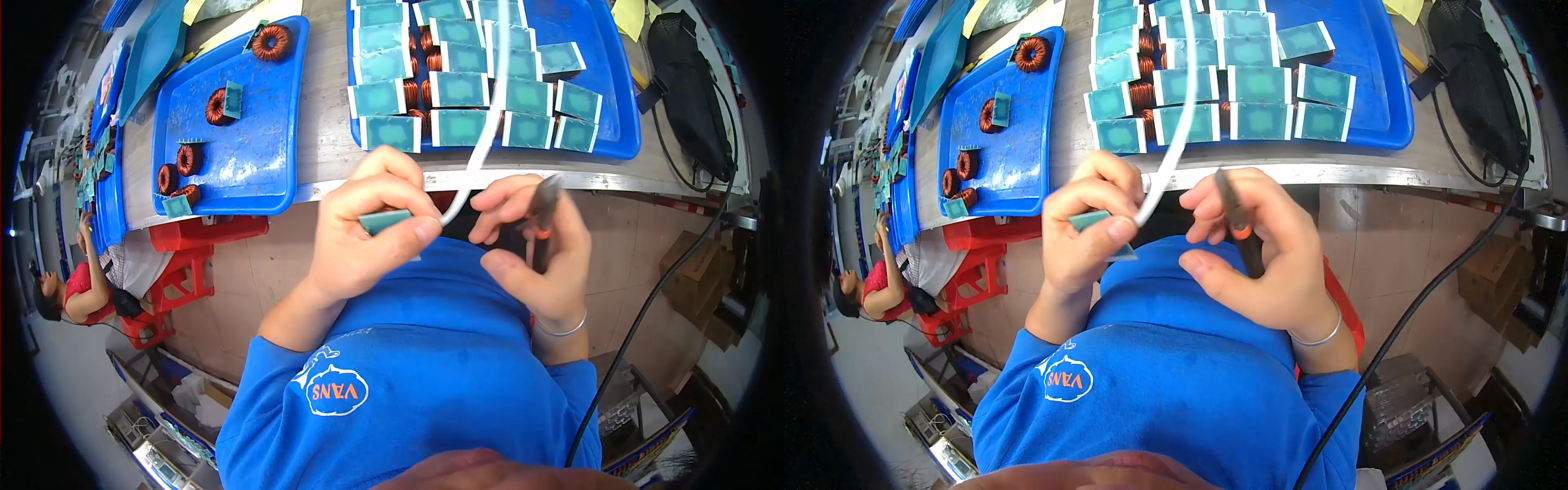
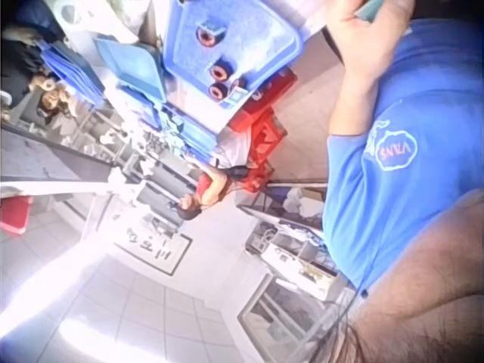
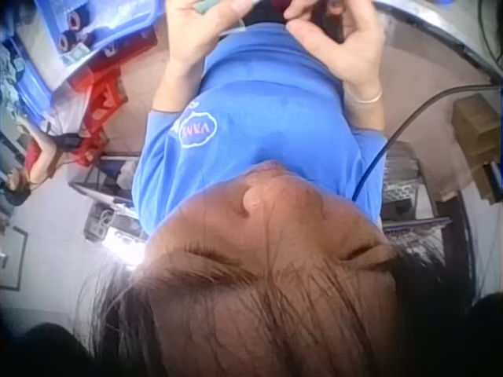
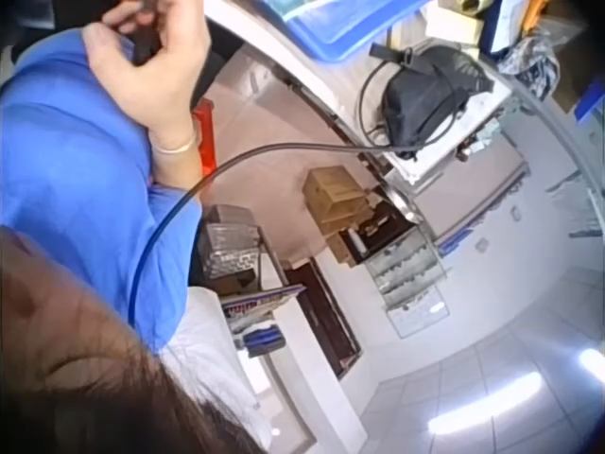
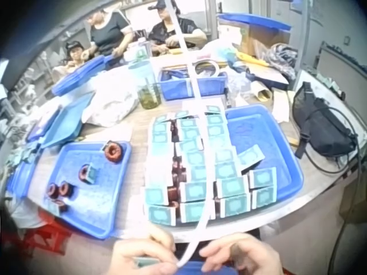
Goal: The person trims electronic components and copper coils using pliers, then organizes them into blue trays at an assembly workbench.
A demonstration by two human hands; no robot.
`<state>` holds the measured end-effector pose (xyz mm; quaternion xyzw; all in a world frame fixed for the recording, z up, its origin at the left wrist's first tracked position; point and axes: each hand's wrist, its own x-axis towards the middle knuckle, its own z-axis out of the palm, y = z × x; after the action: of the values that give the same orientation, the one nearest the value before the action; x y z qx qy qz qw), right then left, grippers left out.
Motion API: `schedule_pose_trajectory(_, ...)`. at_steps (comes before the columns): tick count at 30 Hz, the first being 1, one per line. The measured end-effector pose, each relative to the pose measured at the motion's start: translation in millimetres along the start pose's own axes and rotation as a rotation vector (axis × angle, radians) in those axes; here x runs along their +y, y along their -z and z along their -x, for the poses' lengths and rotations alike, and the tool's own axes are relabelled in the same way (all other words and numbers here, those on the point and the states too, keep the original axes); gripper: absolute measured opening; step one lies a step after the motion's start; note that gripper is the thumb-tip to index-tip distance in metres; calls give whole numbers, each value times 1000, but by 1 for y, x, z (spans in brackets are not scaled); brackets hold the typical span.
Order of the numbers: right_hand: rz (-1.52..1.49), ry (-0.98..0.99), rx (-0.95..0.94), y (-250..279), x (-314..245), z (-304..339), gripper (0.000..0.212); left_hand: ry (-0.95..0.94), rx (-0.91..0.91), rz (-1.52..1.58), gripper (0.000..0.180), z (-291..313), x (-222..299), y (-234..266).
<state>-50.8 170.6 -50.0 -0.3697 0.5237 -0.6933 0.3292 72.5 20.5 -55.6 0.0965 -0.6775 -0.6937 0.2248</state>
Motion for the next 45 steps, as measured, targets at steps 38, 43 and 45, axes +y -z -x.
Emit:
schedule_pose_trajectory(38,-266,5,327,-2,3,-7,24,197,-83,347,68,4,-1,-20)
schedule_pose_trajectory(43,-238,-23,320,-1,11,-6,32,207,-118,394,70,8,-8,-16)
schedule_pose_trajectory(45,-234,-36,322,-3,11,-6,32,146,-127,288,72,7,-7,-18)
